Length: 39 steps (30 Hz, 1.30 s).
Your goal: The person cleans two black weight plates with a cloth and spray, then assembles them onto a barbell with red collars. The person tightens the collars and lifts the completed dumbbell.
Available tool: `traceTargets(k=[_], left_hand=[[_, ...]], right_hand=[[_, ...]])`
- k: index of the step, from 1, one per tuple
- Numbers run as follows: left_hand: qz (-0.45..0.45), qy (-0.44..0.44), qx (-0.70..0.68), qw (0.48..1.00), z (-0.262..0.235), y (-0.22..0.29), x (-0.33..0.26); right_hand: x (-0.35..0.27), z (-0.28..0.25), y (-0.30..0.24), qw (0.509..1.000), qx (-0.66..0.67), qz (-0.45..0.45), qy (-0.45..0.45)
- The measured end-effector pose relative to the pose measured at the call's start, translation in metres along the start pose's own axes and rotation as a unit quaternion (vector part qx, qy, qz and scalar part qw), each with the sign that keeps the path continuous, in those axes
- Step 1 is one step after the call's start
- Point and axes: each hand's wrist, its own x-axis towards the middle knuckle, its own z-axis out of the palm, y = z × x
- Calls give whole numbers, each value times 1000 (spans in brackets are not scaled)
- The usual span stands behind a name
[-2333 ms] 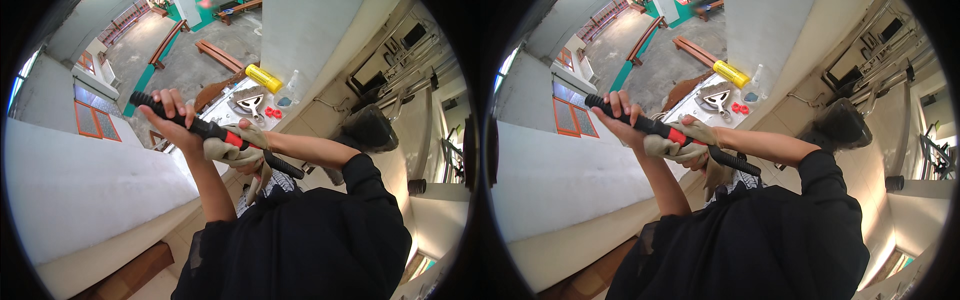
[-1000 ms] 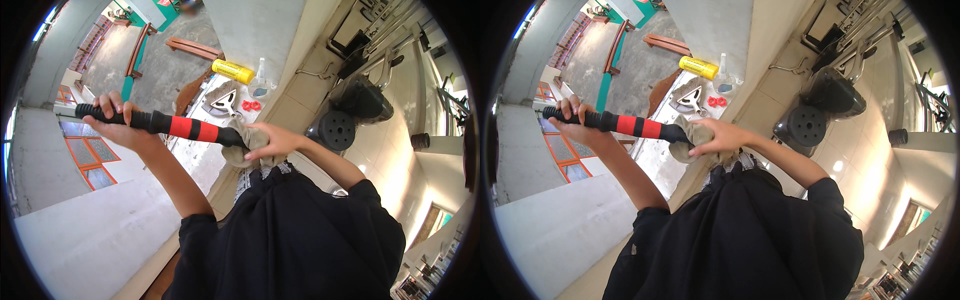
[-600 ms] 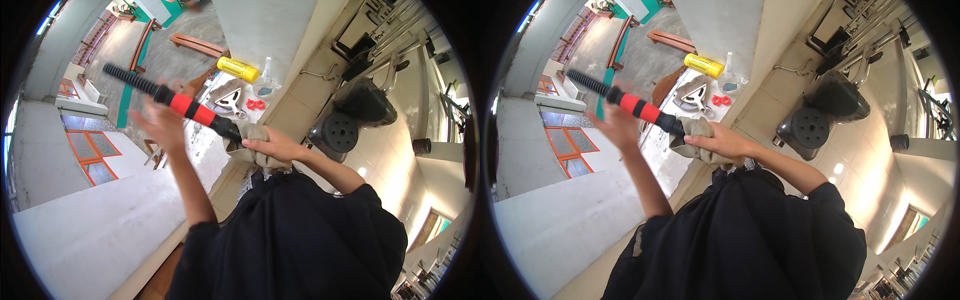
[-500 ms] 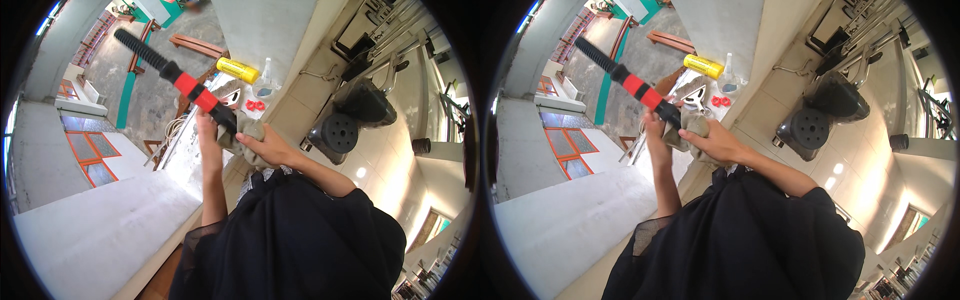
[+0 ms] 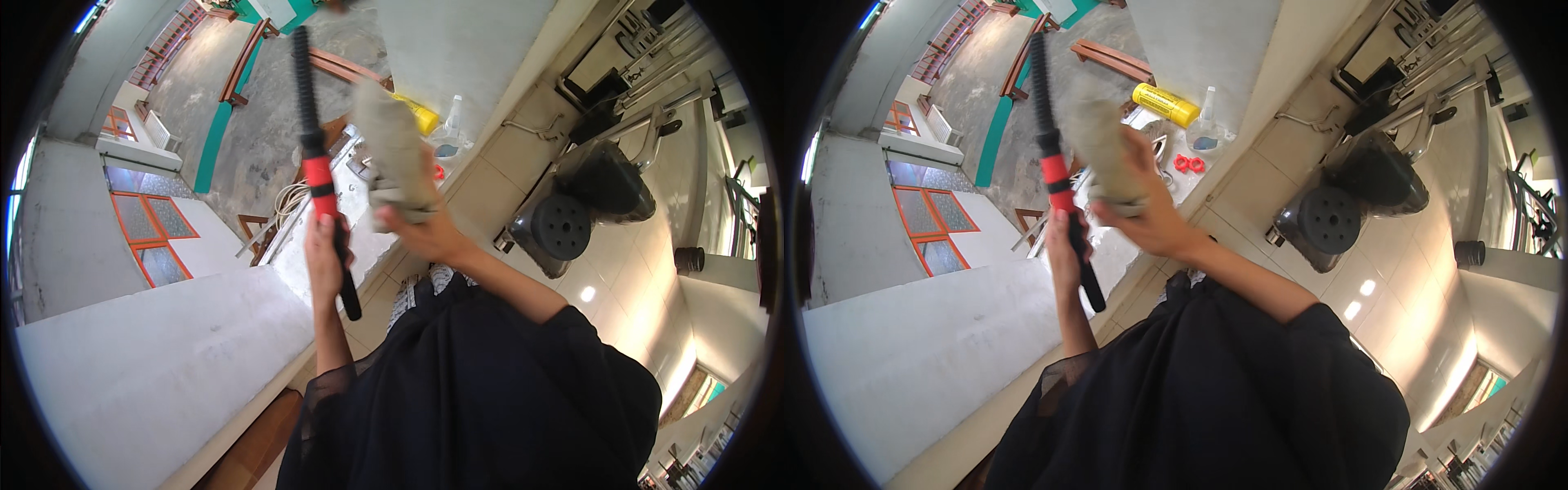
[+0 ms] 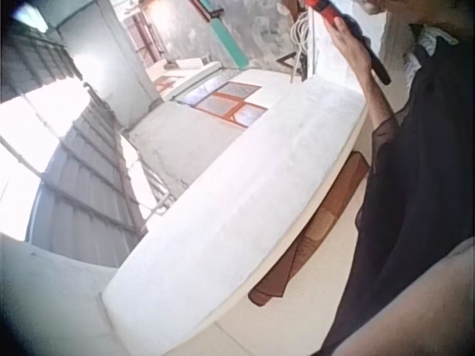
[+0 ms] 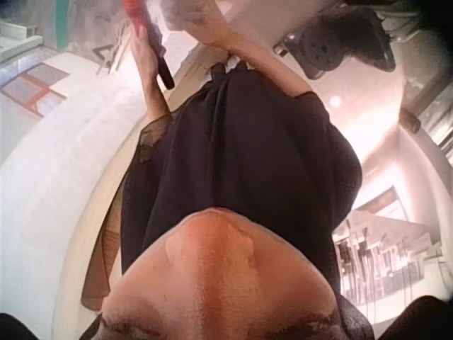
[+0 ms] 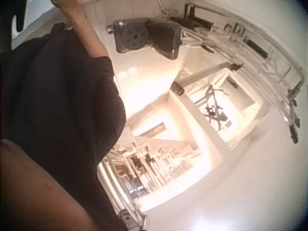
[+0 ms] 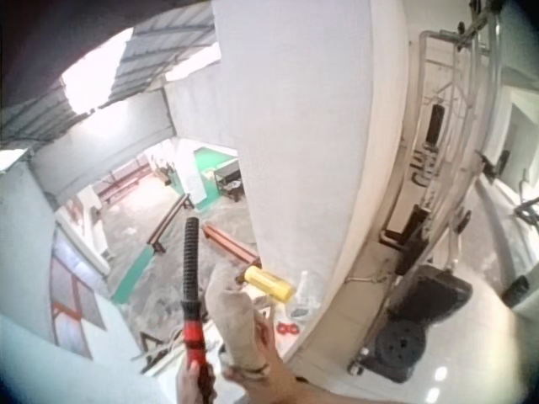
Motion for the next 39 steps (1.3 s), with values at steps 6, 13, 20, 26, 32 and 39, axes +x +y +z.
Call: traceTargets(k=[6, 13, 20, 26, 32, 39], left_hand=[[-7, -65, -13, 998, 20, -6, -27], [-61, -105, 44, 992, -2, -15, -67], [-95, -170, 2, 981, -18, -17, -95], [-97, -241, 3, 966, -34, -65, -116], [-96, -345, -84, 930, 41, -96, -84], [55, -387, -102, 915, 194, -57, -54]], right_hand=[[55, 53, 6, 993, -35, -49, 102], [90, 33, 16, 983, 29, -56, 171], [70, -3, -23, 970, 153, -67, 178], [32, -102, -87, 909, 275, 10, 313], [-77, -172, -77, 884, 275, 5, 377], [-131, -224, -75, 913, 208, 13, 350]])
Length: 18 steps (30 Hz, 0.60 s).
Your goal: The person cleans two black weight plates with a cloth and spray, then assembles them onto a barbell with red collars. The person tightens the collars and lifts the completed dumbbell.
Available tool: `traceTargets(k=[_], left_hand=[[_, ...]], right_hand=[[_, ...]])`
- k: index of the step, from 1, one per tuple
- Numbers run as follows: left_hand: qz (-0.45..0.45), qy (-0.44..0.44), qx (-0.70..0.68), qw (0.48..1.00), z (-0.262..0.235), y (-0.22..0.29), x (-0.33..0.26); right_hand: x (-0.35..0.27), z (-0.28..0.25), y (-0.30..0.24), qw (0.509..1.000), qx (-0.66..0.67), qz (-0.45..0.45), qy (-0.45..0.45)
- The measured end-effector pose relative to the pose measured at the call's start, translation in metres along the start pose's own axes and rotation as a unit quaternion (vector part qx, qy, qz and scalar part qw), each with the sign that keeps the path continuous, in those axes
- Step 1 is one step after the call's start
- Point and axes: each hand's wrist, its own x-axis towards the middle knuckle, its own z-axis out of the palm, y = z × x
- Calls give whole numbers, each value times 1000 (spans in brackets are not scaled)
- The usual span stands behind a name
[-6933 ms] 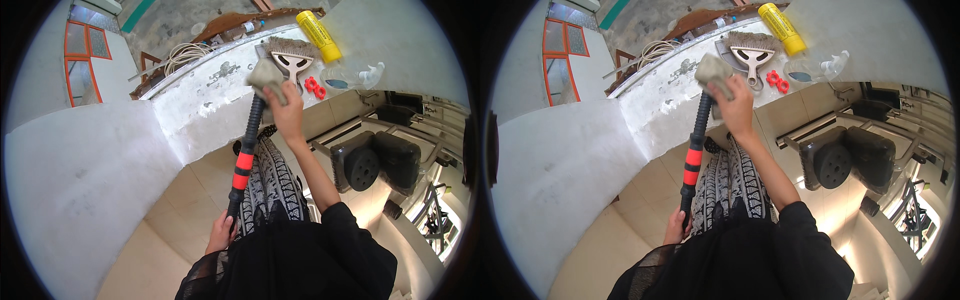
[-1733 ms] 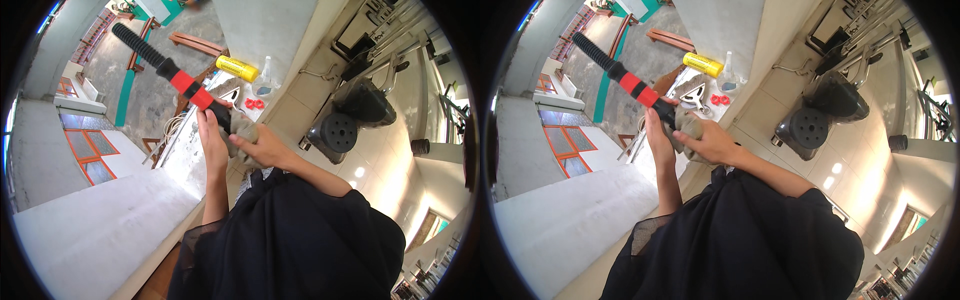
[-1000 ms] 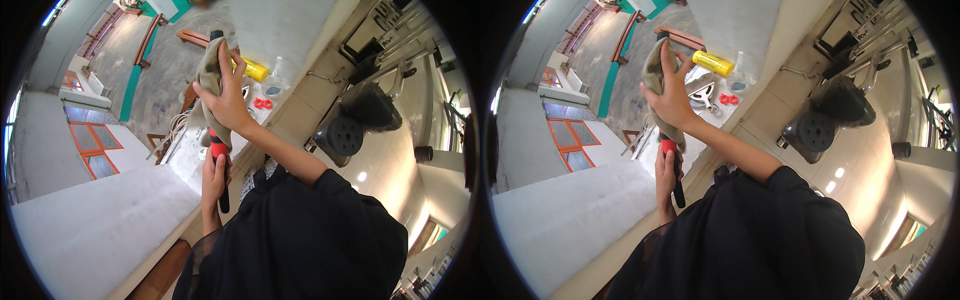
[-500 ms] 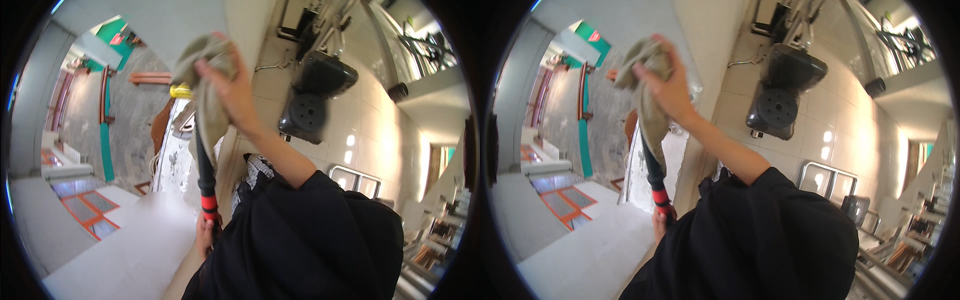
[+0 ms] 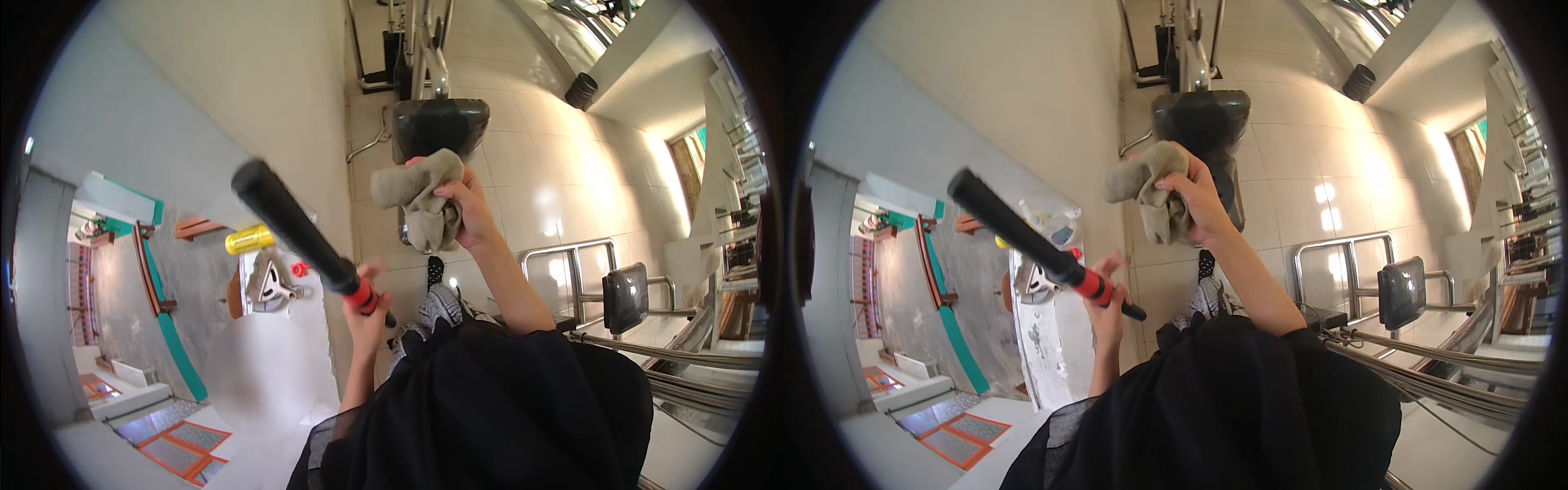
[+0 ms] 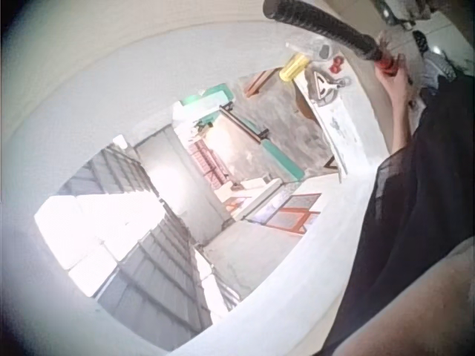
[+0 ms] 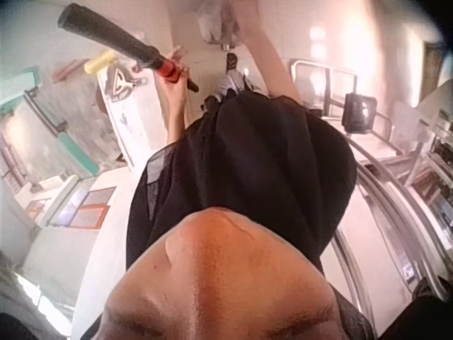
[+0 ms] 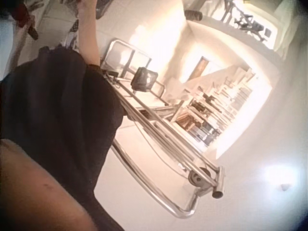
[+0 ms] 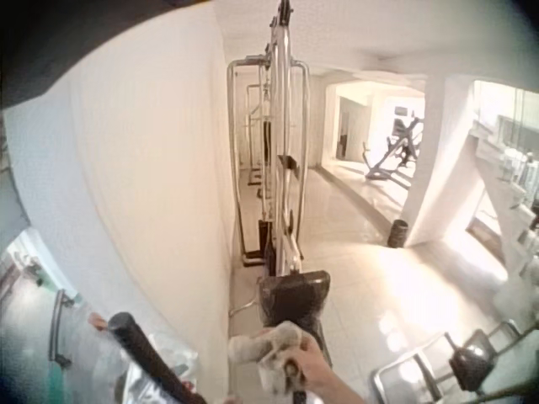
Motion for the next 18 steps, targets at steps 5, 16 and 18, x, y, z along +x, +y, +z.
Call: traceTargets(k=[5, 16, 18], left_hand=[[-39, 4, -36, 999, 59, 6, 78], [24, -60, 68, 996, 186, -4, 219], [50, -78, 122, 988, 202, -9, 239]], right_hand=[[17, -30, -35, 994, -78, -10, -71], [71, -134, -121, 959, -252, 67, -108], [92, -141, -132, 905, -414, 55, -76]])
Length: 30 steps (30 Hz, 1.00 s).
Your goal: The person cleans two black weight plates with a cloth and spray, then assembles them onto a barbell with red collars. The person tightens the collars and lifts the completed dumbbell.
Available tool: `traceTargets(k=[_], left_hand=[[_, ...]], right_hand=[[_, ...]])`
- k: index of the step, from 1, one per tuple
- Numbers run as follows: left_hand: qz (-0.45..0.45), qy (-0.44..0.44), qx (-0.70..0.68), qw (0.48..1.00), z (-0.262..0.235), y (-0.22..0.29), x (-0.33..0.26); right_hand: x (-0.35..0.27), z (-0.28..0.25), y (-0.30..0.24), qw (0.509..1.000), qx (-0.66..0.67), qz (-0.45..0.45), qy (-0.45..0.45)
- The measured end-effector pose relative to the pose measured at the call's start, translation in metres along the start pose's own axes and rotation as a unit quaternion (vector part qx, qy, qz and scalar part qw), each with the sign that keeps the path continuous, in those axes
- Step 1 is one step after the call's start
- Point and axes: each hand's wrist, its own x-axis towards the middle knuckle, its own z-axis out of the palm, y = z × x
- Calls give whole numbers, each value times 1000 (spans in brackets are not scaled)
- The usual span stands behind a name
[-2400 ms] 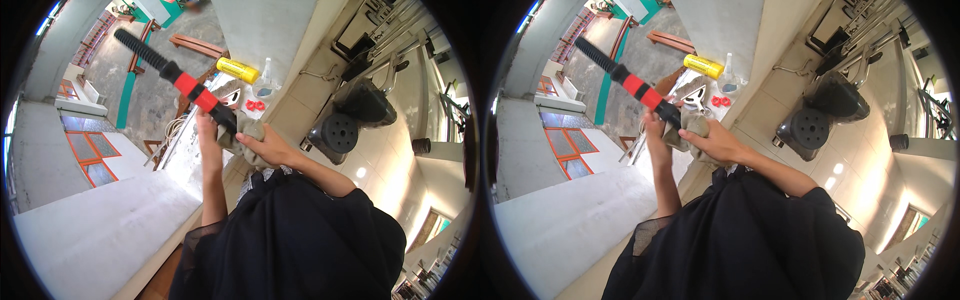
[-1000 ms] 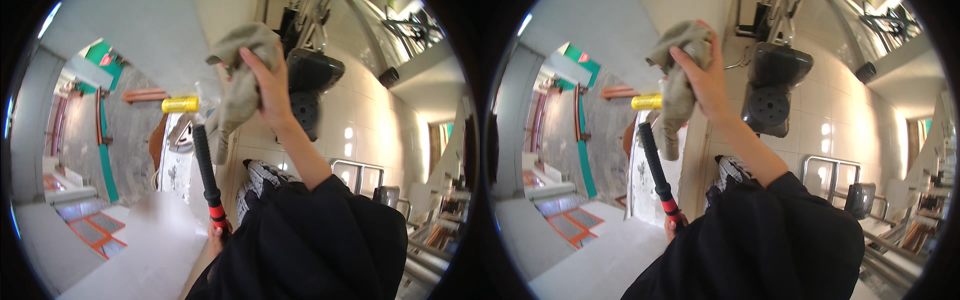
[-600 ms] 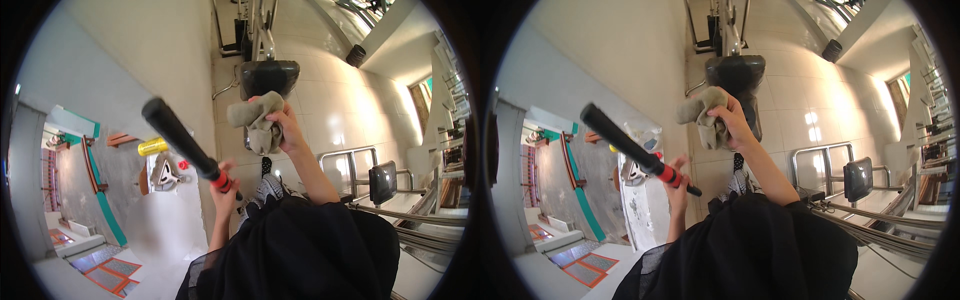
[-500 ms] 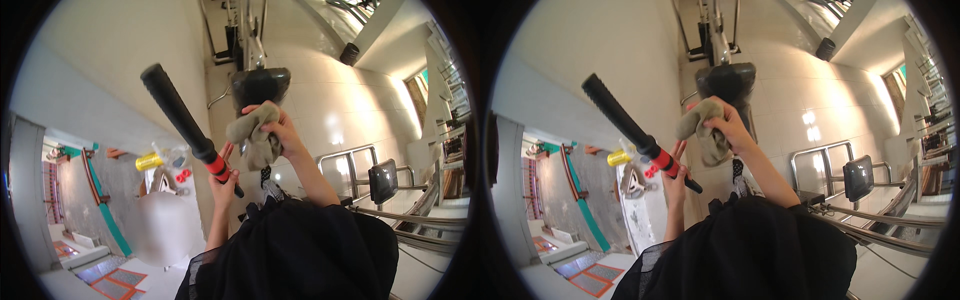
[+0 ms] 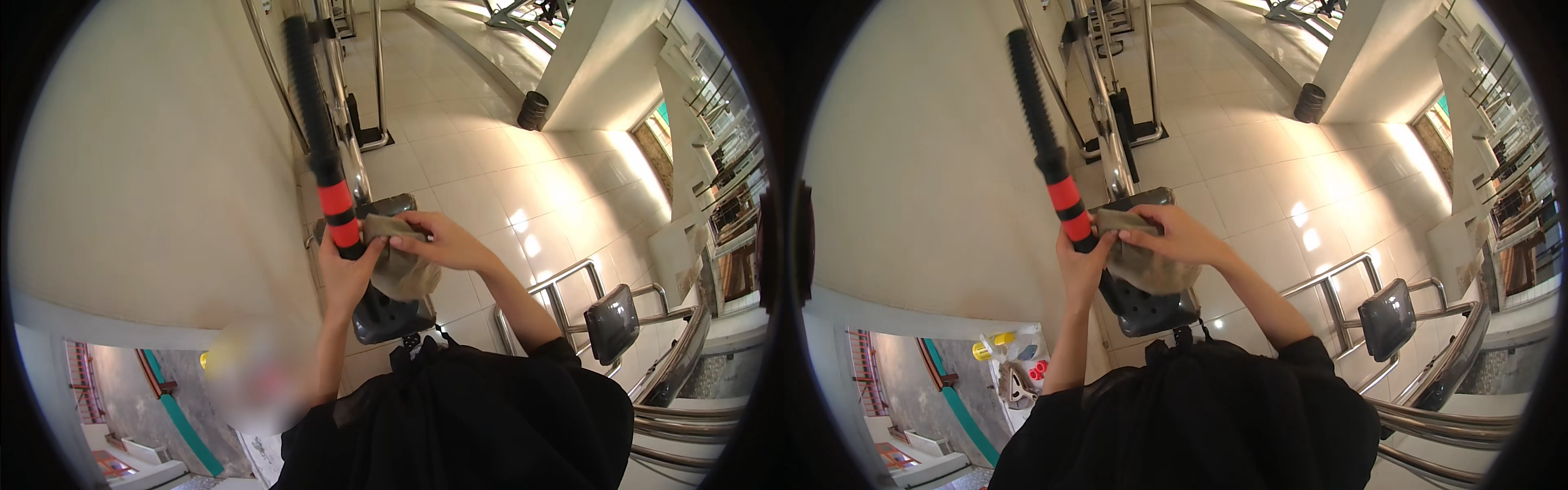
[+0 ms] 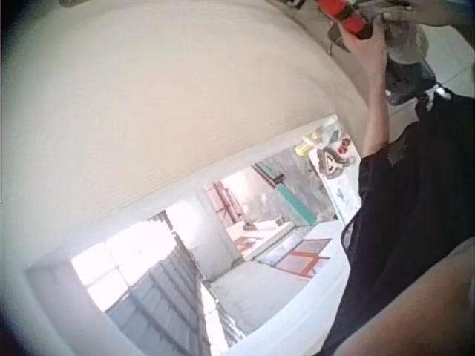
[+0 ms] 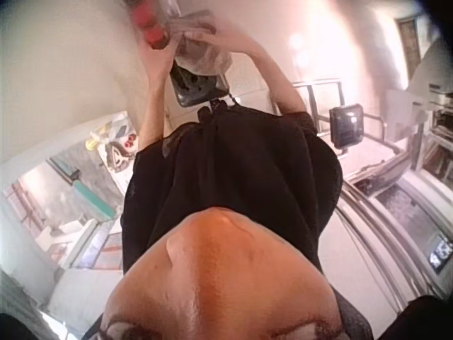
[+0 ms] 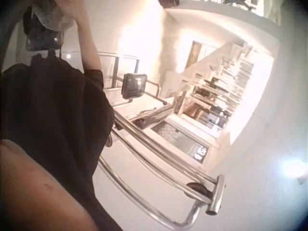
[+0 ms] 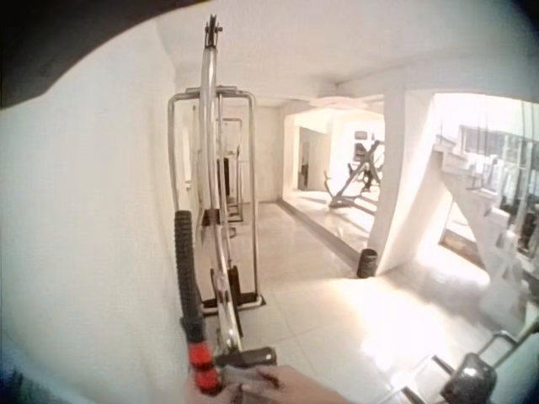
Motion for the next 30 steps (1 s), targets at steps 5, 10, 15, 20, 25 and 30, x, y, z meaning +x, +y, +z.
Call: traceTargets(k=[5, 10, 15, 20, 25, 30], left_hand=[[86, -78, 73, 991, 17, 36, 36], [28, -131, 68, 989, 36, 27, 50], [-15, -91, 11, 996, 33, 7, 58], [38, -28, 26, 999, 1, -5, 66], [64, -63, 74, 993, -9, -27, 54], [-54, -94, 156, 982, -19, -18, 42]], right_hand=[[15, -46, -33, 995, 46, -62, 65], [25, -61, -52, 955, 205, -182, 109], [21, -74, -48, 955, 119, -224, 150], [9, -92, -29, 959, 90, -200, 179], [18, -79, -20, 947, 56, -216, 230], [11, -107, -12, 883, -11, -198, 425]])
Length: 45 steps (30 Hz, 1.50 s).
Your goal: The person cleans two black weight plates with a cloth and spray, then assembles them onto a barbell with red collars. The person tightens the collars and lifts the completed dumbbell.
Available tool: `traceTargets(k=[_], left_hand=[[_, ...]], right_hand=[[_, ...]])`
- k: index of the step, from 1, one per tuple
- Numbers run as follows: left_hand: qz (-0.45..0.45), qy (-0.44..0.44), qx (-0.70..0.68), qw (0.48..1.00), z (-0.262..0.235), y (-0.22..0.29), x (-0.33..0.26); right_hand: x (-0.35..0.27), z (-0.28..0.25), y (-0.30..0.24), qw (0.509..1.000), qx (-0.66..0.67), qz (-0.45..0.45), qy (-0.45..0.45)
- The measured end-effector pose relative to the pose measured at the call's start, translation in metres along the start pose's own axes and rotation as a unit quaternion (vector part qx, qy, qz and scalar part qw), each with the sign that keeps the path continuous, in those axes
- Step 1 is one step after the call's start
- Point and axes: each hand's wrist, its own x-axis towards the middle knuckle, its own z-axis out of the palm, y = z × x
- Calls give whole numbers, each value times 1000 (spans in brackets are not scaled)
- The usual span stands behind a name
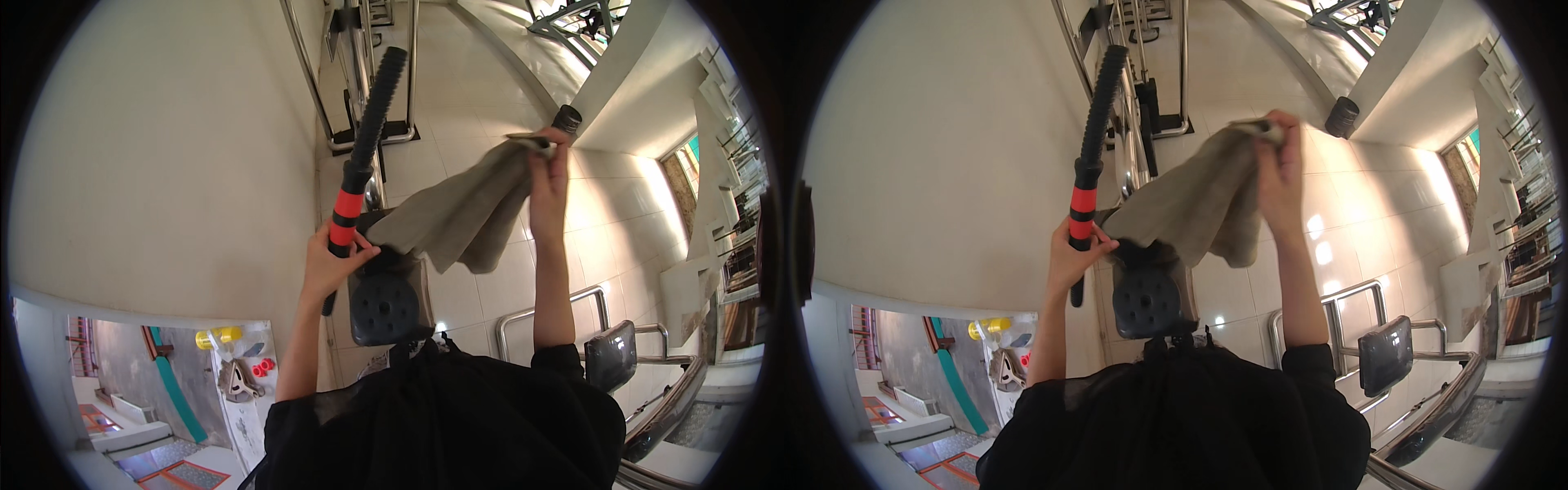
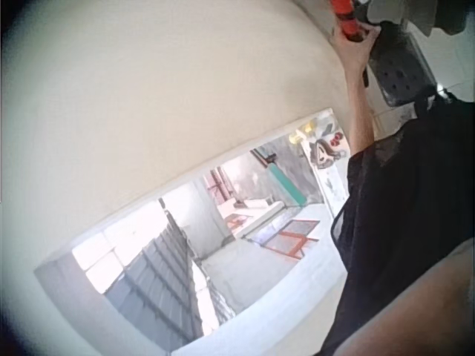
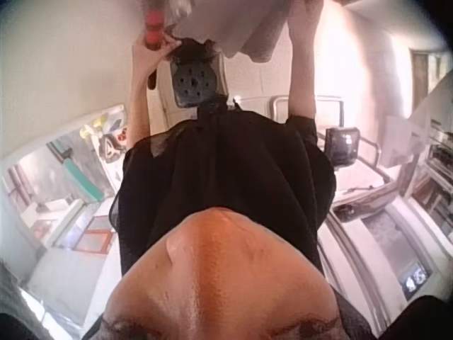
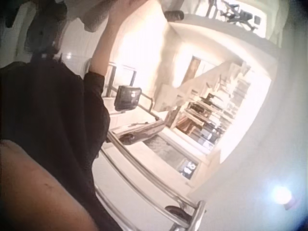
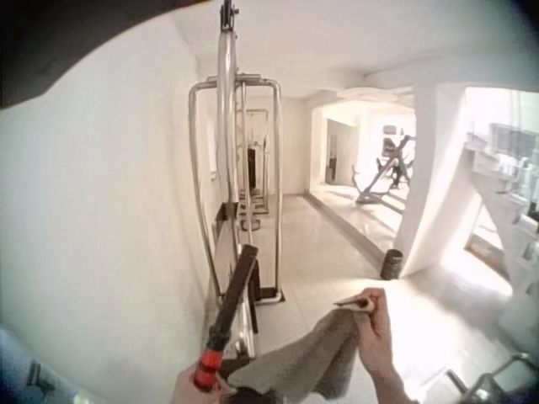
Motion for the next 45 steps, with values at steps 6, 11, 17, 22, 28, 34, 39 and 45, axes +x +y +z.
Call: traceTargets(k=[6, 11, 17, 22, 28, 34, 39, 45], left_hand=[[53, 37, -58, 996, -10, 3, 12], [119, 25, -215, 969, 34, 15, 34], [143, -22, -116, 983, 77, 19, 43], [75, -56, -135, 986, 80, 8, 35], [101, -42, -116, 987, 70, 9, 21], [87, -5, -133, 987, 97, 4, 15], [62, 66, -135, 987, 106, 7, 17], [49, 147, -116, 981, 72, 0, 32]], right_hand=[[14, -25, -2, 993, 98, 50, 30], [15, -12, 1, 992, 69, 13, -105], [21, -5, -5, 967, 223, 101, -72], [14, 3, -6, 958, 269, 90, -25], [3, 11, -12, 945, 309, 94, 48], [-7, 58, -8, 959, 275, 69, -1], [-8, 66, -11, 965, 255, 50, -45], [5, 36, 7, 997, 61, 13, -38]])
